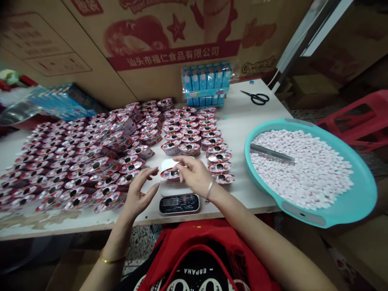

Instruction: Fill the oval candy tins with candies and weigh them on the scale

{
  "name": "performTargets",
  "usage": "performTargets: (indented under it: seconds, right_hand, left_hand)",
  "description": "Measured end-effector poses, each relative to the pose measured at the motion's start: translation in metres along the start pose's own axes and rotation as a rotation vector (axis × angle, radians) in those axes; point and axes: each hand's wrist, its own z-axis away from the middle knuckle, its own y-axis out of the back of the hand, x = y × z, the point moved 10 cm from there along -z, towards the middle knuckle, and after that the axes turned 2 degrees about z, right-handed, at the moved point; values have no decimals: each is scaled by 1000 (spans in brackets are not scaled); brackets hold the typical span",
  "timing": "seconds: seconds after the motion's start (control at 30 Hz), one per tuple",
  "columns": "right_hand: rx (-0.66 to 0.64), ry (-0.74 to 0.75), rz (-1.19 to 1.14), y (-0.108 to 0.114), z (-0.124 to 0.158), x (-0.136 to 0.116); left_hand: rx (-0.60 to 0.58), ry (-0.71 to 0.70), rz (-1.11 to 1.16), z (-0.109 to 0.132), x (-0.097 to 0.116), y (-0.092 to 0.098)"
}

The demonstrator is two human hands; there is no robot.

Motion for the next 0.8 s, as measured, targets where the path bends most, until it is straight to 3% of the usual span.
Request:
performTargets:
  seconds: [0.07, 0.17, 0.33, 0.4, 0.53, 0.6, 0.8]
  right_hand:
    - [-26, 0, 65, -12, -11, 6]
    - [6, 16, 70, -3, -11, 5]
    - [178, -8, -34, 57, 21, -6]
    - [278, -43, -42, 86, 39, -6]
    - [476, -39, -4, 139, 74, -6]
    - [550, -36, 5, 156, 88, -3]
    - [628, -48, 5, 174, 104, 5]
  left_hand:
    - [-7, 7, 2, 2, -1, -1]
    - [-29, -1, -17, -1, 3, -6]
    - [-250, -94, -184, -24, 17, -41]
    - [-292, -130, -237, -38, 17, -46]
    - [-125, -128, -331, -73, -1, -20]
    - [-98, -137, -367, -86, -13, -10]
    - [-141, -186, -376, -98, -23, -6]
